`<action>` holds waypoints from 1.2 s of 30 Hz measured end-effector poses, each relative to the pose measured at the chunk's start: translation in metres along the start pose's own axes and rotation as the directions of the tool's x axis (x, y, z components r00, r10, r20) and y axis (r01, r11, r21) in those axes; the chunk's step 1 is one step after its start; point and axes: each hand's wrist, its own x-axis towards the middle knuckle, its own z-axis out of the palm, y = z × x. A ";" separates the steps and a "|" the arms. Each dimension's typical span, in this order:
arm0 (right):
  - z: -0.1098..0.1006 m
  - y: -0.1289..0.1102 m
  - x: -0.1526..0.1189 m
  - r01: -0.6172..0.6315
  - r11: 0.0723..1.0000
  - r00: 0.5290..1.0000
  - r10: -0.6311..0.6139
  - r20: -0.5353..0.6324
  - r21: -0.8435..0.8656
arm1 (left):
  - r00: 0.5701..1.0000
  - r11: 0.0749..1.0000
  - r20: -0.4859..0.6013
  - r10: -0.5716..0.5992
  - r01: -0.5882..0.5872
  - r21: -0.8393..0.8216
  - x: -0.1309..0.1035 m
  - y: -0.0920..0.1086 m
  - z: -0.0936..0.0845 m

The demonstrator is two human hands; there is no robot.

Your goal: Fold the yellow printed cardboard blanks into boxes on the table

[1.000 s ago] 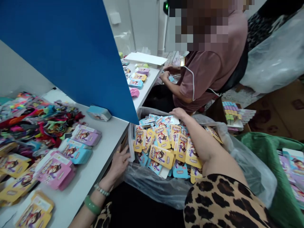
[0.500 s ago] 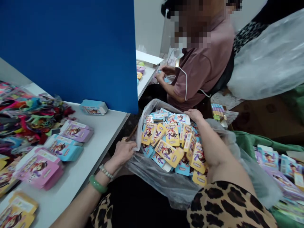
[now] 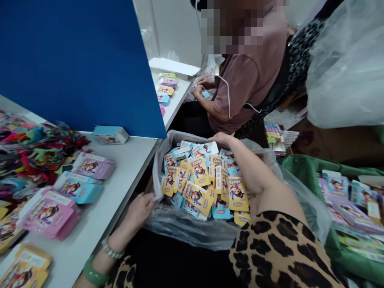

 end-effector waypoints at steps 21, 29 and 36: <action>0.010 -0.062 -0.022 0.088 0.946 0.989 -0.121 -0.089 -0.311 | 0.980 0.052 0.083 0.180 0.075 -0.996 -0.019 0.041 -0.022; 0.038 -0.083 -0.013 0.073 0.939 0.968 -0.148 -0.203 -0.336 | 0.954 0.080 0.148 0.259 0.131 -0.988 -0.021 0.045 -0.026; 0.009 -0.075 -0.038 0.132 0.988 0.932 -0.150 -0.329 -0.075 | 0.998 0.027 0.012 0.070 0.010 -1.000 -0.026 0.040 -0.031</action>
